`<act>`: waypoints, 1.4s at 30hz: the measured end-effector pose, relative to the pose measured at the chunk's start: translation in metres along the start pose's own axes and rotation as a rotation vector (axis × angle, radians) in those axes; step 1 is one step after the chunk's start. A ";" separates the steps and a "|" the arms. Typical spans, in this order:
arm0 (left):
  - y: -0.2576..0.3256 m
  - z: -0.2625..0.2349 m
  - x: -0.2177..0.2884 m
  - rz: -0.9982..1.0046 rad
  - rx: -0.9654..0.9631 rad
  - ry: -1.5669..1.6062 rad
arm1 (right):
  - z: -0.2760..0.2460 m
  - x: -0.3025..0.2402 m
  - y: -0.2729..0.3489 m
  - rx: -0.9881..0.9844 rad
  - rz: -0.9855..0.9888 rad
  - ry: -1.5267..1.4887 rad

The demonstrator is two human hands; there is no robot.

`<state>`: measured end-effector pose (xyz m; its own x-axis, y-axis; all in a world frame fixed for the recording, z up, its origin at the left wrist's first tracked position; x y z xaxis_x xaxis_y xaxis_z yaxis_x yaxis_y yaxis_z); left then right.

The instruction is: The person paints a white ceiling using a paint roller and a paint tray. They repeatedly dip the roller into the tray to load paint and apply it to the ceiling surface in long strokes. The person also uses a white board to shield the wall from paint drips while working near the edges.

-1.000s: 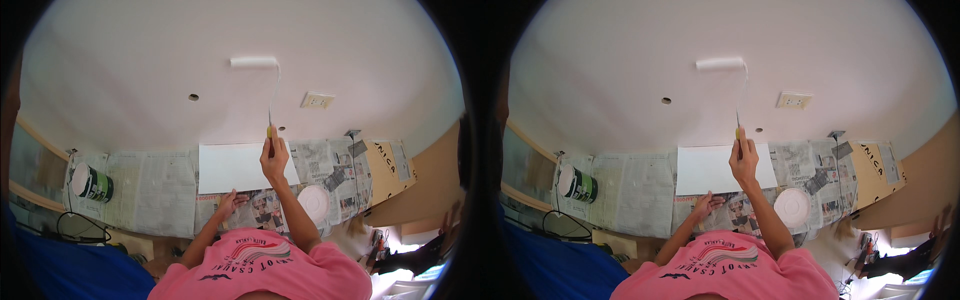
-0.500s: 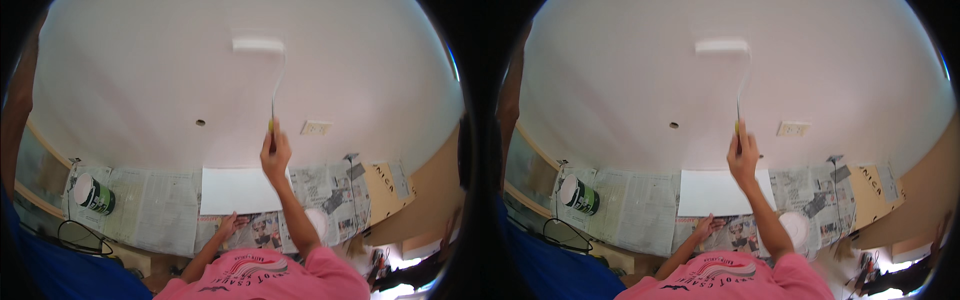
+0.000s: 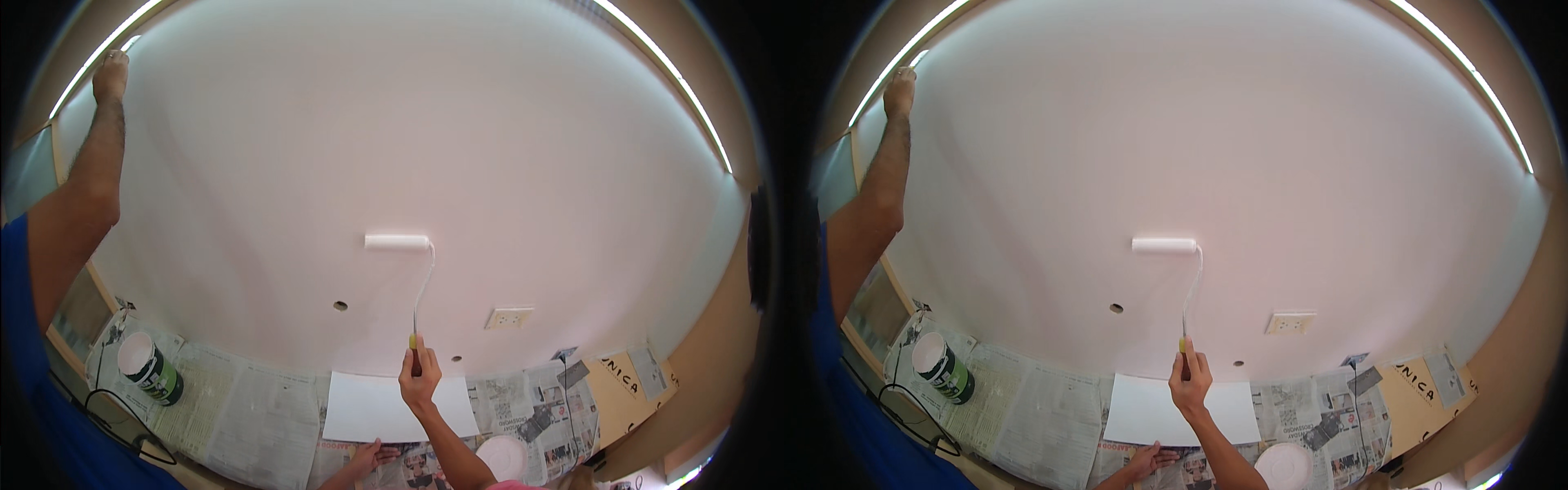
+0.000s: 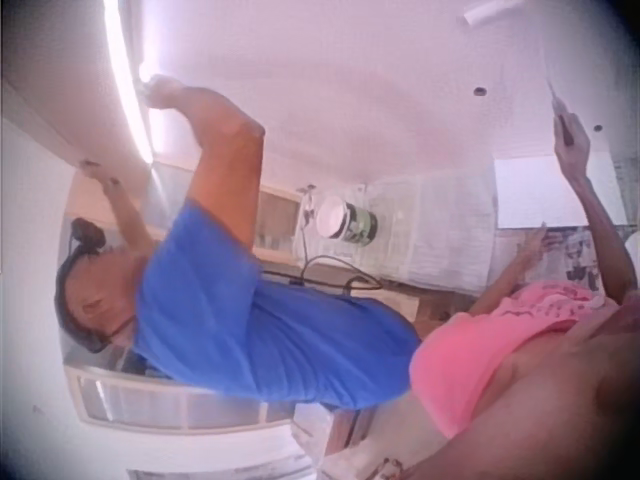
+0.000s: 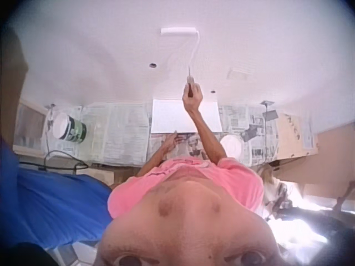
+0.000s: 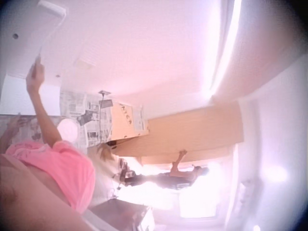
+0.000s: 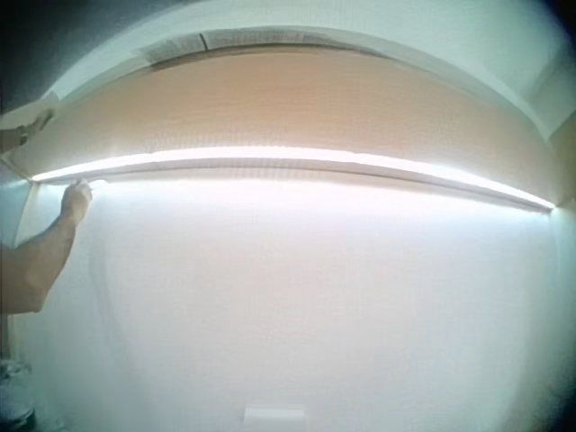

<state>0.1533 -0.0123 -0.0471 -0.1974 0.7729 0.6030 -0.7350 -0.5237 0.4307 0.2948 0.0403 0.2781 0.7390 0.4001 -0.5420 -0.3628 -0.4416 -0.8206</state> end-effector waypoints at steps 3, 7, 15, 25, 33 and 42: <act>-0.007 -0.007 -0.006 0.021 0.011 0.014 | 0.005 -0.027 -0.052 0.051 -0.026 -0.037; -0.017 -0.014 -0.018 0.139 -0.062 0.078 | 0.003 -0.067 -0.131 0.119 -0.105 -0.083; -0.028 -0.032 -0.031 0.075 0.008 0.138 | -0.014 -0.149 -0.297 0.264 -0.353 -0.197; -0.024 -0.025 -0.030 0.129 -0.002 0.120 | -0.042 -0.211 -0.379 0.279 -0.347 -0.139; -0.035 -0.039 -0.035 0.127 -0.022 0.054 | -0.069 -0.194 -0.363 0.268 -0.330 -0.094; -0.035 -0.039 -0.037 0.131 0.014 0.055 | -0.066 -0.210 -0.399 0.294 -0.384 -0.073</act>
<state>0.1610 -0.0090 -0.1104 -0.3267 0.7160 0.6170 -0.6913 -0.6262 0.3607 0.3220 0.0793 0.7314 0.8130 0.5494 -0.1930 -0.2246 -0.0100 -0.9744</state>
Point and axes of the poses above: each hand's wrist, its own y-axis away from the middle knuckle, its own z-axis out of the palm, x = y × z, the point moved 6 cm from there along -y, towards the middle knuckle, and after that the axes turned 4 degrees about -x, right-handed, at the moved point
